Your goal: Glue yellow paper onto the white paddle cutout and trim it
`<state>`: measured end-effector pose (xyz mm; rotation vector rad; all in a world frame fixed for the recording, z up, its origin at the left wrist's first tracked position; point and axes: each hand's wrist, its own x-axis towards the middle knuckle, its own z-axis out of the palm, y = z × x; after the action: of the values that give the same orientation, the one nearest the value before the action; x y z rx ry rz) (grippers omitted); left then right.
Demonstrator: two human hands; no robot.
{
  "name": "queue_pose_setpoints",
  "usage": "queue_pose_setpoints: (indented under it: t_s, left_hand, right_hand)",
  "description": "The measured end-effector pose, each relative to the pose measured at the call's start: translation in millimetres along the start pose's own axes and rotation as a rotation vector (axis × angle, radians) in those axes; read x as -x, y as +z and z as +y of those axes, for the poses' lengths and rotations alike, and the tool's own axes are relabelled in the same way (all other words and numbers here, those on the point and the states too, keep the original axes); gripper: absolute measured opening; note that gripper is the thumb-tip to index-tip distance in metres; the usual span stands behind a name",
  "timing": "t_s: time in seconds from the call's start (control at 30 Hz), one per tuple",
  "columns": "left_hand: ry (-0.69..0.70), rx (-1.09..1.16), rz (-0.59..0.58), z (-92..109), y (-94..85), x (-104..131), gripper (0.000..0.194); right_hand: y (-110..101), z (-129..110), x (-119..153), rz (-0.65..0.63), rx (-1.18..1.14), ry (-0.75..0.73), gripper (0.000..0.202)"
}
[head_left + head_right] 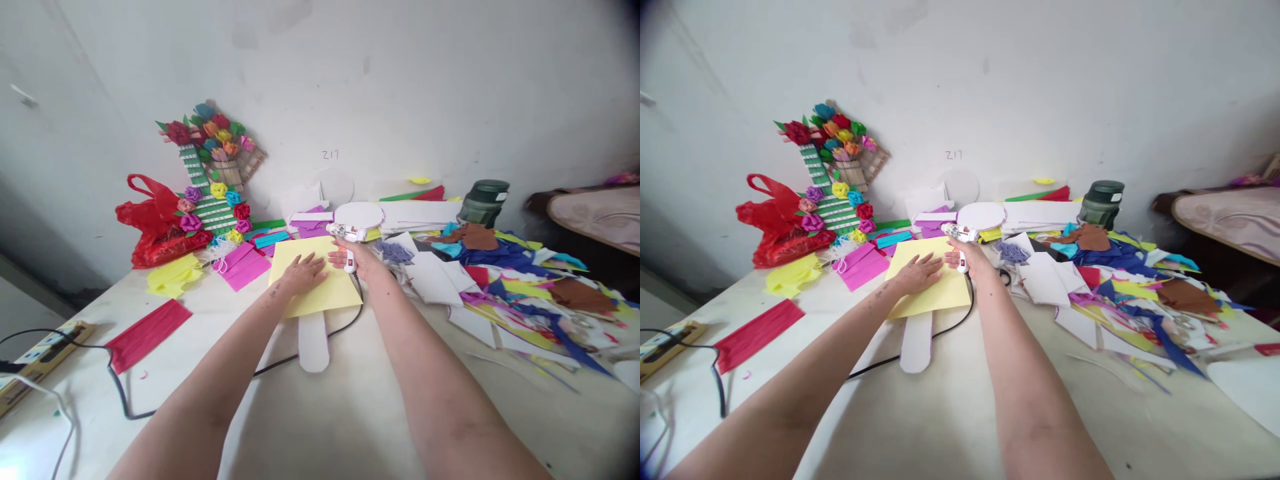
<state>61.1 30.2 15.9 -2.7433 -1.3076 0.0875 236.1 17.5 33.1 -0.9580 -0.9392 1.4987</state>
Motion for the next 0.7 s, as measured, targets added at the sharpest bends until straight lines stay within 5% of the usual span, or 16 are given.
queue_pose_setpoints:
  t_s: [0.4,0.7]
  left_hand:
    - [-0.084,0.024,0.002,10.2,8.1,4.3,0.068]
    - [-0.114,-0.057,0.180,16.7,14.4,3.3,0.060]
  right_hand:
    - [1.3,11.0,-10.0,-0.019,-0.048,-0.077,0.026]
    - [8.5,23.6,-11.9,0.033,0.037,-0.052,0.037]
